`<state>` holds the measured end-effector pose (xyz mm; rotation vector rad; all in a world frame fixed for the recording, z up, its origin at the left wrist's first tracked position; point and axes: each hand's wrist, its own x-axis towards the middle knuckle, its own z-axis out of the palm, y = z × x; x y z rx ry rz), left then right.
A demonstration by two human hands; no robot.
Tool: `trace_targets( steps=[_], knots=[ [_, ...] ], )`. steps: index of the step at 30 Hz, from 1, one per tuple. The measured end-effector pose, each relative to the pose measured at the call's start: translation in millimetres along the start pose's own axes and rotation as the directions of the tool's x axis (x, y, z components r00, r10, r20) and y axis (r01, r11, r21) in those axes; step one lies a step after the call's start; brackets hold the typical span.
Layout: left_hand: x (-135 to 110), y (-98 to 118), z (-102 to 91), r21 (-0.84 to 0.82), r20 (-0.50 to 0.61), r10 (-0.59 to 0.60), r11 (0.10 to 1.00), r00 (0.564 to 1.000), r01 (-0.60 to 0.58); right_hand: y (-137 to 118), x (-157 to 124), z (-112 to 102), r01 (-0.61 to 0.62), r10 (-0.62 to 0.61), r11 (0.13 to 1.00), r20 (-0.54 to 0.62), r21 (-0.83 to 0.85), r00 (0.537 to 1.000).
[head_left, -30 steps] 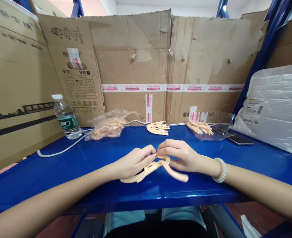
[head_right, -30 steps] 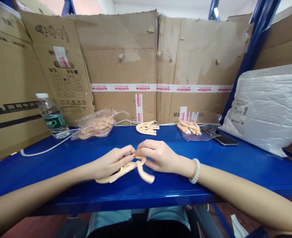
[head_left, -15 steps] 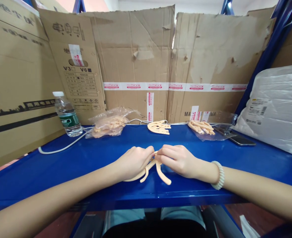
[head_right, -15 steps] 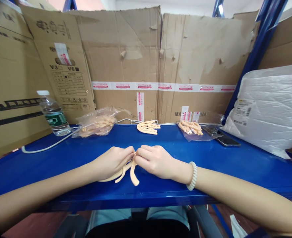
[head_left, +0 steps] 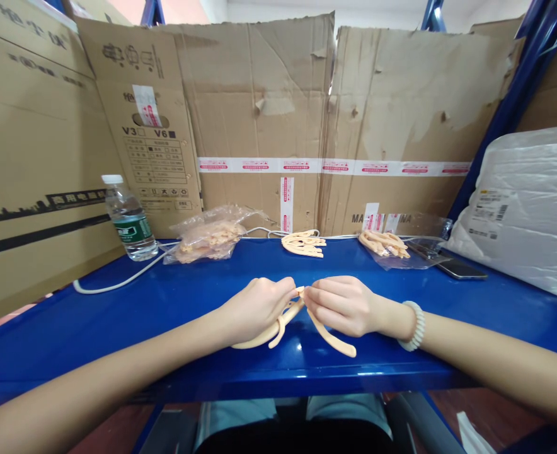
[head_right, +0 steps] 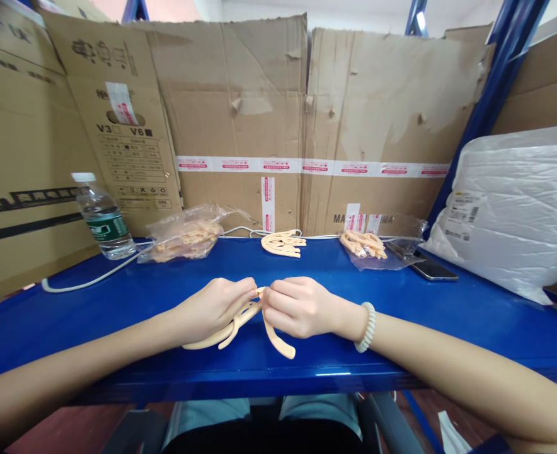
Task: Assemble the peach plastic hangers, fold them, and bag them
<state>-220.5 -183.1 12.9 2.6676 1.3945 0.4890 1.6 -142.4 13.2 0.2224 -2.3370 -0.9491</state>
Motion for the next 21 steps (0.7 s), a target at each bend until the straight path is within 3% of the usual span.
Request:
trace_targets(
  steps=[2, 4, 6, 7, 8, 10, 12, 14, 16, 17, 21],
  knots=[
    [0, 0, -1.3, -0.037, 0.031, 0.015, 0.999, 0.999, -0.013, -2, 1, -2, 0.078, -0.078, 0.997, -0.014, 0.020, 0.997],
    [2, -2, -3.0, -0.097, 0.041, 0.046, 0.994, 0.998, -0.042, -2, 1, -2, 0.039, -0.035, 0.993, -0.042, 0.109, 0.999],
    [4, -6, -4.0, -0.228, 0.025, 0.055, 0.972, 0.998, -0.048, 4, 1, -2, -0.161, 0.190, 0.946, -0.079, 0.280, 0.979],
    [6, -8, -3.9, -0.343, 0.029, 0.034, 0.939, 0.999, -0.022, 10, -1, -1, -0.302, 0.354, 0.872, -0.070, 0.385, 0.933],
    [8, -11, -3.4, -0.484, 0.052, -0.001, 0.875, 0.999, 0.026, 17, -4, -1, -0.444, 0.517, 0.750, -0.017, 0.490, 0.856],
    [13, -17, -1.3, -0.751, 0.146, -0.061, 0.643, 0.987, 0.151, 36, -16, -2, -0.677, 0.735, 0.377, 0.241, 0.632, 0.634],
    [17, -21, 1.1, -0.899, 0.219, -0.082, 0.371, 0.972, 0.234, 54, -32, -4, -0.815, 0.654, -0.018, 0.624, 0.579, 0.428],
    [20, -23, 2.3, -0.951, 0.240, -0.102, 0.175, 0.965, 0.255, 67, -49, -5, -0.887, 0.434, -0.248, 0.863, 0.391, 0.259],
    [21, -23, 1.9, -0.962, 0.262, -0.134, 0.047, 0.956, 0.270, 73, -61, -4, -0.913, 0.322, -0.325, 0.937, 0.246, 0.137],
    [22, -24, 1.4, -0.961, 0.273, -0.144, -0.001, 0.951, 0.276, 74, -65, -3, -0.920, 0.308, -0.335, 0.946, 0.203, 0.097],
    [23, -27, -0.9, -0.949, 0.310, -0.168, -0.119, 0.936, 0.293, 74, -67, 2, -0.956, 0.313, -0.274, 0.950, 0.102, 0.012]
  ],
)
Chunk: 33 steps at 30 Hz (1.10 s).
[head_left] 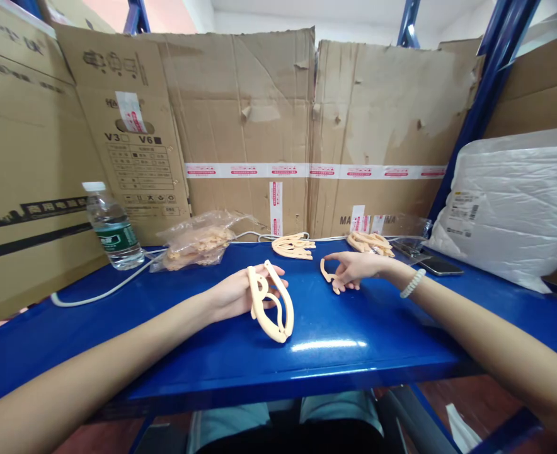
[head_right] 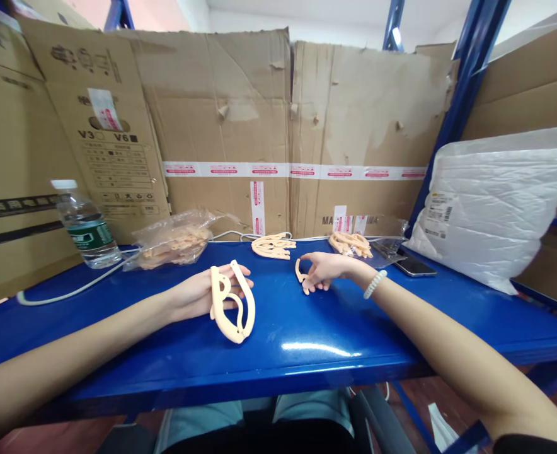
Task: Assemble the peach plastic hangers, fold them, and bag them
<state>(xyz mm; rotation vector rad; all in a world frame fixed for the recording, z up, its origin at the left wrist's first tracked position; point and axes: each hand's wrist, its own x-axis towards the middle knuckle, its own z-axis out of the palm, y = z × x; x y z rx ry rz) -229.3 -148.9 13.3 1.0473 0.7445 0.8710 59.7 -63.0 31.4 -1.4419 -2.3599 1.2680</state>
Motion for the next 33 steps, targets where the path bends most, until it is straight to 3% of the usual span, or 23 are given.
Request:
trace_targets(
  steps=[2, 4, 5, 7, 9, 10, 11, 13, 16, 21, 25, 29, 33],
  knots=[
    [1, 1, -1.6, -0.025, -0.024, -0.030, 0.999, 0.999, 0.029, -3, -1, 1, -0.039, 0.032, 0.990, -0.059, -0.135, 0.998],
    [2, 1, -3.0, -0.036, -0.043, -0.051, 0.998, 0.998, 0.049, -9, -5, 4, -0.031, -0.057, 0.939, -0.242, -0.342, 0.969],
    [2, 1, -3.6, -0.041, -0.048, -0.057, 0.998, 0.997, 0.055, -14, -8, 8, 0.016, -0.190, 0.890, -0.337, -0.457, 0.922],
    [3, 0, -4.8, -0.048, -0.047, -0.057, 0.997, 0.997, 0.055, -26, -17, 22, 0.203, -0.558, 0.715, -0.372, -0.669, 0.742],
    [4, -2, -5.9, -0.046, -0.040, -0.038, 0.998, 0.998, 0.036, -38, -25, 44, 0.485, -0.821, 0.451, -0.135, -0.749, 0.555],
    [4, -3, -6.5, -0.044, -0.038, -0.028, 0.999, 0.999, 0.026, -44, -28, 56, 0.602, -0.868, 0.340, 0.005, -0.722, 0.496],
    [5, -4, -6.8, -0.046, -0.037, -0.019, 0.999, 0.999, 0.018, -49, -31, 67, 0.686, -0.891, 0.258, 0.108, -0.681, 0.441],
    [4, -4, -7.0, -0.072, -0.041, -0.026, 0.997, 0.999, 0.023, -54, -31, 86, 0.754, -0.898, 0.185, 0.204, -0.631, 0.391],
    [3, -3, -5.3, -0.155, -0.072, -0.074, 0.986, 0.995, 0.062, -53, -24, 99, 0.753, -0.909, 0.192, 0.176, -0.629, 0.379],
    [1, 0, 2.0, -0.172, -0.171, -0.078, 0.984, 0.982, 0.049, -48, -15, 99, 0.702, -0.904, 0.251, 0.098, -0.667, 0.416],
    [0, -2, 6.6, -0.086, -0.217, -0.010, 0.996, 0.976, -0.008, -49, -15, 101, 0.602, -0.894, 0.203, 0.104, -0.773, 0.435],
    [-1, -6, 5.1, 0.042, -0.365, 0.091, 0.996, 0.927, -0.082, -49, -15, 104, 0.530, -0.895, 0.140, 0.121, -0.836, 0.428],
    [-2, -12, 6.8, 0.221, -0.383, 0.243, 0.961, 0.891, -0.166, -47, -13, 105, 0.494, -0.885, 0.178, 0.081, -0.851, 0.459]
  ],
)
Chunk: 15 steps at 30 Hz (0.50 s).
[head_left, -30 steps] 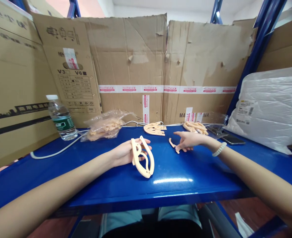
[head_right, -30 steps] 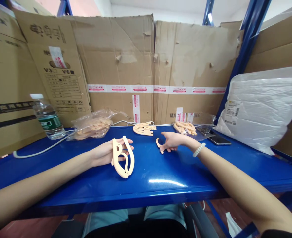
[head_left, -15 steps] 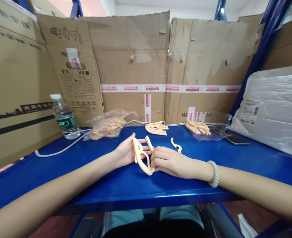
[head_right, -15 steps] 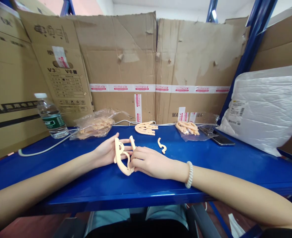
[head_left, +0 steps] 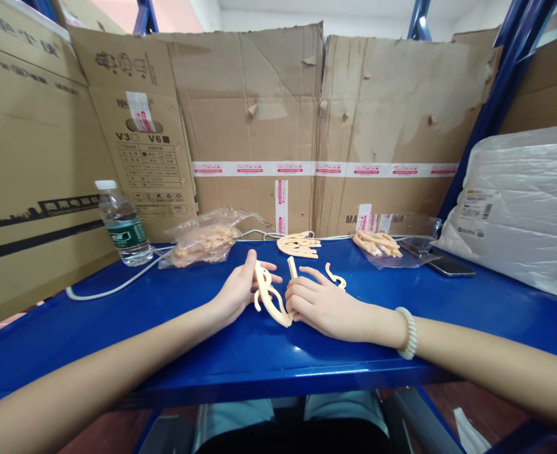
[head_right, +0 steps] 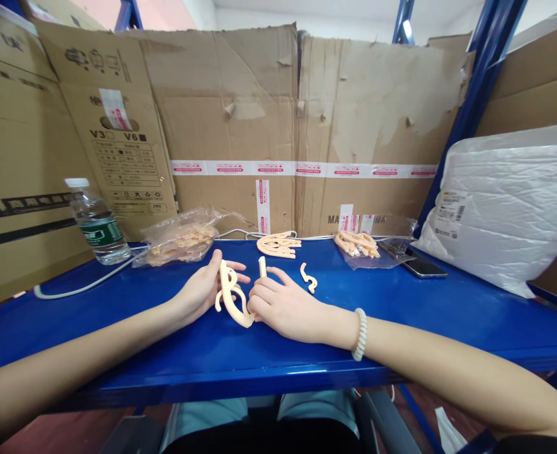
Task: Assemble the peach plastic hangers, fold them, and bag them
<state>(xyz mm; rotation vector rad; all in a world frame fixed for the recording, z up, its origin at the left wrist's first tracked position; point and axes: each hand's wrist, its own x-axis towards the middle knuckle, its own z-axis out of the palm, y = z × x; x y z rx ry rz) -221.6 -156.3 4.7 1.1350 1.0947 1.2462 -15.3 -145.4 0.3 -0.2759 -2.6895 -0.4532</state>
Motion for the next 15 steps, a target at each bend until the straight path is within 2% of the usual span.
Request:
trace_targets(
  steps=[4, 10, 12, 15],
  knots=[
    [-8, -2, 7.4, 0.178, 0.143, 0.042, 0.982, 0.989, -0.068, 0, -2, 4, -0.046, 0.046, 0.996, -0.004, -0.082, 0.999],
    [-12, -3, 7.8, 0.276, 0.255, 0.038, 0.955, 0.966, -0.110, 3, -6, 6, -0.117, 0.106, 0.974, -0.067, -0.192, 0.992],
    [-11, -4, 6.9, 0.283, 0.271, 0.045, 0.951, 0.962, -0.124, 5, -6, 5, -0.155, 0.146, 0.972, -0.061, -0.176, 0.987],
    [-9, -5, 7.1, 0.253, 0.228, 0.126, 0.950, 0.965, -0.184, 6, -6, 4, -0.216, 0.216, 0.965, -0.014, -0.148, 0.976]
  ],
)
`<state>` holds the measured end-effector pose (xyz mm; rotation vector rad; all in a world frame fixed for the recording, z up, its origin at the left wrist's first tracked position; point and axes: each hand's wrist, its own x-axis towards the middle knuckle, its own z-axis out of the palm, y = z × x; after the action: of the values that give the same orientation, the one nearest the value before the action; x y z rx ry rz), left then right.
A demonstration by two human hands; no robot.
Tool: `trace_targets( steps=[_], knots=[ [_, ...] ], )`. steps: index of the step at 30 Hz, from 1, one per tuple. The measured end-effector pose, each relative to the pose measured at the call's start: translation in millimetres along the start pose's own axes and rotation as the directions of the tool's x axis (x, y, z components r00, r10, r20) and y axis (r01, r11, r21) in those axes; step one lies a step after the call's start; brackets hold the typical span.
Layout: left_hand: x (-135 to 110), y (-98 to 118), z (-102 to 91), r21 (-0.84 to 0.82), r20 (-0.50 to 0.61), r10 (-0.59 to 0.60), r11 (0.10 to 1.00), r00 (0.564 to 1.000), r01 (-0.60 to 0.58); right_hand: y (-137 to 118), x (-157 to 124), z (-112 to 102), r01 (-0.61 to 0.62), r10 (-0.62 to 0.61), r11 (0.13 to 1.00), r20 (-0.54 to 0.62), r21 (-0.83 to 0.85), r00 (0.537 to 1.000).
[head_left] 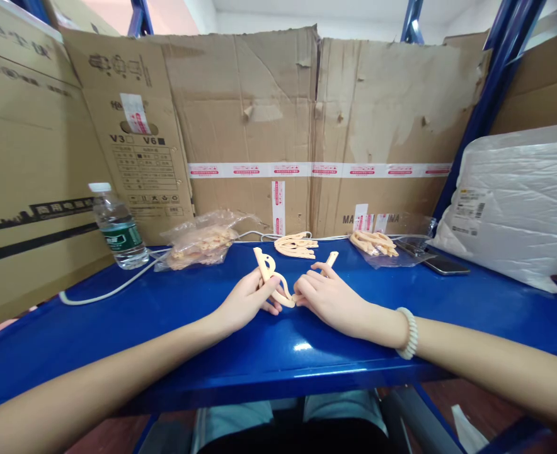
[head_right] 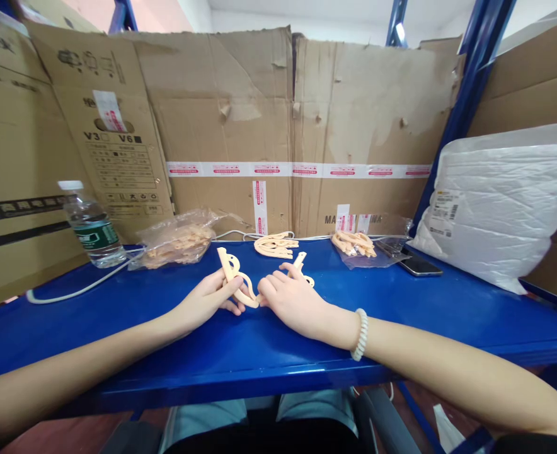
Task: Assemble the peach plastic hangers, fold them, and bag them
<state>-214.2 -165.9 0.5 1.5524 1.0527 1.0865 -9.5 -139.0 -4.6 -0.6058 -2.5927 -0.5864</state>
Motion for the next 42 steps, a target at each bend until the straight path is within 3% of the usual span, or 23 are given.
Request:
trace_targets(
  steps=[5, 10, 16, 21, 25, 29, 32, 38, 42],
  knots=[
    [0, 2, 0.6, -0.034, -0.070, 0.011, 0.999, 0.997, -0.013, -2, 1, -3, -0.061, 0.059, 0.998, 0.088, 0.018, 0.994],
    [-2, 0, 1.4, -0.087, -0.092, -0.037, 0.996, 0.995, 0.029, -3, 0, -6, -0.037, 0.031, 0.998, 0.105, 0.056, 0.994],
    [-6, 3, 1.6, -0.117, -0.054, -0.099, 0.989, 0.994, 0.092, -9, -3, -11, 0.052, -0.055, 0.993, 0.023, 0.107, 0.998],
    [-2, 4, -1.2, -0.177, -0.101, -0.227, 0.962, 0.969, 0.207, -7, -3, -15, 0.156, -0.157, 0.987, -0.041, -0.039, 0.987],
    [3, 3, -1.7, -0.173, -0.086, -0.215, 0.965, 0.973, 0.198, 12, -6, -14, 0.062, -0.046, 0.982, -0.092, 0.179, 0.995],
    [6, 3, -2.2, -0.177, -0.041, -0.255, 0.953, 0.966, 0.245, 38, -9, -13, 0.008, 0.016, 0.942, -0.069, 0.335, 0.997],
    [8, 2, -4.2, -0.176, -0.031, -0.249, 0.955, 0.968, 0.240, 50, -8, -13, 0.024, -0.009, 0.924, -0.040, 0.383, 0.999],
    [9, 0, -7.6, -0.161, -0.004, -0.241, 0.958, 0.970, 0.237, 46, -6, -18, -0.008, -0.129, 0.769, 0.168, 0.639, 0.977],
    [9, 0, -7.4, -0.146, 0.006, -0.245, 0.959, 0.969, 0.243, 48, -9, -16, 0.005, -0.169, 0.811, 0.226, 0.585, 0.959]
  ],
)
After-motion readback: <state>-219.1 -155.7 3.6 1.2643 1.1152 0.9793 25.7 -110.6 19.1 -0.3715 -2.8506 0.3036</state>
